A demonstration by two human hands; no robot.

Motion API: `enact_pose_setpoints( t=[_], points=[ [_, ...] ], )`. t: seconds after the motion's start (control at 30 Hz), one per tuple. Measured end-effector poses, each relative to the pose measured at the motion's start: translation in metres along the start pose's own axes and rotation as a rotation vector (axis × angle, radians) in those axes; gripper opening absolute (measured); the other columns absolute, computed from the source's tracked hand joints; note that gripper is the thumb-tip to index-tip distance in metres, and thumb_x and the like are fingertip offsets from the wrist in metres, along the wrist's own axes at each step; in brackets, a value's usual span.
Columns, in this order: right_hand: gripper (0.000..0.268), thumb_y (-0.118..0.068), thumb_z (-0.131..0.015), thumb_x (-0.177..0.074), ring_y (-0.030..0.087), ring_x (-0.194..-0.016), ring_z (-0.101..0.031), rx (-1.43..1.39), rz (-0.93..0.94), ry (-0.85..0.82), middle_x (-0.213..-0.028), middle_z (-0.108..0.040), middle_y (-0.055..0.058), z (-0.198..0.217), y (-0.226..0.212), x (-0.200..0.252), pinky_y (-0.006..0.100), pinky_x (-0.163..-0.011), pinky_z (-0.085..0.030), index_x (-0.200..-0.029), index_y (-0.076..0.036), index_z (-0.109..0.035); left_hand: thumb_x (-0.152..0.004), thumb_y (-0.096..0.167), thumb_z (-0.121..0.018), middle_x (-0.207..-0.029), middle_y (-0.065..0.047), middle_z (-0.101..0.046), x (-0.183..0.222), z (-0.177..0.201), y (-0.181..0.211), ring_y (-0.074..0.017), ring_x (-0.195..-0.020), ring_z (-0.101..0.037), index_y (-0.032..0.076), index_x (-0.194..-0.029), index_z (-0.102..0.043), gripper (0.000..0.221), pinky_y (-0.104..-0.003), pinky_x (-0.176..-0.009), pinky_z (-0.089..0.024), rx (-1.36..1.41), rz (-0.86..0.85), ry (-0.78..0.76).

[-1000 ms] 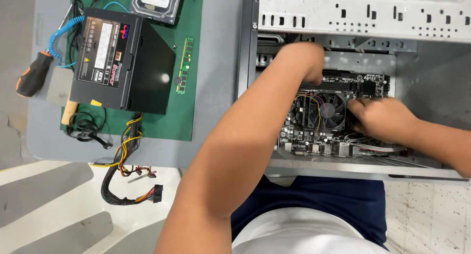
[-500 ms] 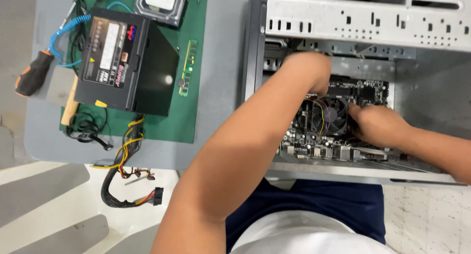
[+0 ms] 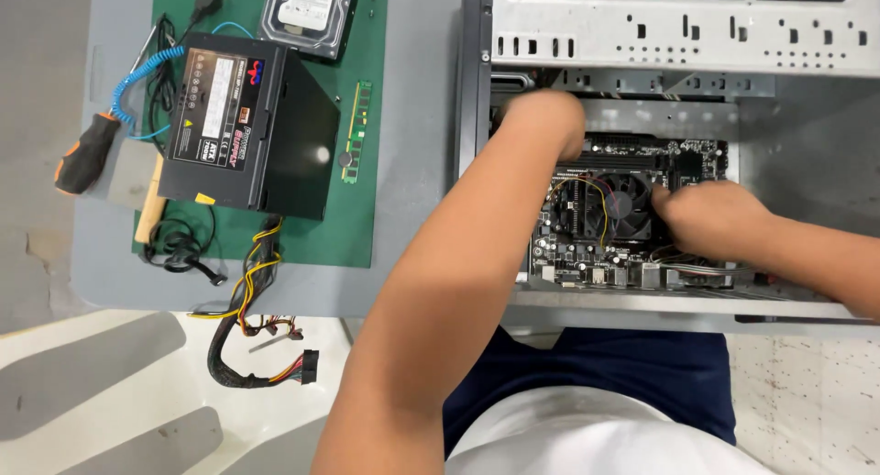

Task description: The person removes a CPU heatsink from the motherboard, cleans it with a brush, and then uses a screwdriver to work on the motherboard inside the PC case.

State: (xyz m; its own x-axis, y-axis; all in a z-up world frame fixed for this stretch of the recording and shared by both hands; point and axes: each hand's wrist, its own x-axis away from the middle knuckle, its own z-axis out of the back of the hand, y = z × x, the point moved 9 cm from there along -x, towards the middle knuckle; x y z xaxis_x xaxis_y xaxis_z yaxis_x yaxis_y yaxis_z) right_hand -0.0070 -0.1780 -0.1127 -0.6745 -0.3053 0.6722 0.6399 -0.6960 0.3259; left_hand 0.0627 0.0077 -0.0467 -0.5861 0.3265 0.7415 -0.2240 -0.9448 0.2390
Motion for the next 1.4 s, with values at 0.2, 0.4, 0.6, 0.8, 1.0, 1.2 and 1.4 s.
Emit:
enact_pose_setpoints(
  t=[0.2,0.4,0.6,0.8,1.0,1.2,1.4],
  points=[
    [0.024,-0.018,-0.051,-0.078,0.029,-0.076,-0.072,0.050,0.018,-0.086,-0.085,-0.072,0.008,0.024,-0.005,0.007,0.041,-0.058,-0.057,-0.100,-0.013,-0.055,-0.087,0.016,-0.047,-0.119,-0.005,-0.061,0.002,0.002,-0.001,-0.0244,-0.102,-0.062,0.008,-0.117,-0.059,0.033,-0.039,-0.082,-0.054,0.018,0.031,0.031],
    [0.032,-0.014,-0.050,-0.074,0.015,-0.050,-0.062,0.147,0.080,-0.007,-0.054,-0.063,-0.006,0.070,-0.002,0.023,0.027,-0.042,-0.047,-0.105,-0.016,-0.054,-0.081,0.005,-0.046,-0.107,-0.002,-0.060,0.000,0.008,-0.006,-0.0255,-0.088,-0.061,0.011,-0.111,-0.060,0.033,-0.037,-0.072,-0.049,-0.018,0.069,0.045],
    [0.010,-0.018,-0.051,-0.076,0.028,-0.049,-0.058,-0.109,0.135,0.163,-0.061,-0.058,0.006,0.074,-0.003,0.028,0.039,-0.043,-0.045,-0.083,-0.010,-0.050,-0.078,0.001,-0.042,-0.097,-0.002,-0.058,-0.001,0.014,-0.005,-0.0248,-0.080,-0.058,0.011,-0.104,-0.059,0.032,-0.037,-0.071,-0.047,0.019,0.050,0.080],
    [0.025,-0.026,-0.048,-0.084,0.036,-0.069,-0.065,-0.176,-0.006,-0.023,-0.075,-0.066,0.014,0.128,-0.020,0.047,0.044,-0.055,-0.051,-0.104,-0.013,-0.055,-0.070,0.033,-0.074,-0.134,0.001,-0.052,0.051,0.007,0.032,-0.0243,-0.111,-0.058,0.020,-0.136,-0.045,0.074,-0.042,-0.088,-0.050,0.015,-0.160,-0.071],
    [0.024,-0.031,-0.056,-0.075,0.030,-0.062,-0.063,-0.318,0.139,0.103,-0.063,-0.067,0.008,0.155,-0.020,0.040,0.041,-0.055,-0.045,-0.092,-0.016,-0.061,-0.052,0.034,-0.085,-0.135,-0.006,-0.045,0.061,-0.016,0.044,-0.0306,-0.116,-0.051,0.024,-0.141,-0.014,0.114,-0.048,-0.084,-0.050,0.047,-0.165,-0.175],
    [0.026,-0.030,-0.068,-0.072,0.040,-0.077,-0.066,-0.536,0.192,0.284,-0.070,-0.069,0.016,0.145,-0.003,0.046,0.049,-0.068,-0.053,-0.087,-0.009,-0.067,-0.051,0.038,-0.087,-0.111,-0.019,-0.062,0.033,-0.020,0.076,-0.0376,-0.107,-0.059,-0.001,-0.123,-0.032,0.099,-0.052,-0.091,-0.049,-0.048,-0.457,0.189],
    [0.040,-0.040,-0.062,-0.083,0.024,-0.080,-0.064,-0.673,0.126,0.179,-0.095,-0.070,0.005,0.166,0.022,0.080,0.038,-0.072,-0.047,-0.115,-0.017,-0.059,-0.050,0.023,-0.089,-0.111,-0.017,-0.058,0.065,-0.018,0.076,-0.0383,-0.097,-0.060,0.007,-0.119,-0.035,0.089,-0.045,-0.077,-0.049,-0.068,-0.347,0.172]
  ],
)
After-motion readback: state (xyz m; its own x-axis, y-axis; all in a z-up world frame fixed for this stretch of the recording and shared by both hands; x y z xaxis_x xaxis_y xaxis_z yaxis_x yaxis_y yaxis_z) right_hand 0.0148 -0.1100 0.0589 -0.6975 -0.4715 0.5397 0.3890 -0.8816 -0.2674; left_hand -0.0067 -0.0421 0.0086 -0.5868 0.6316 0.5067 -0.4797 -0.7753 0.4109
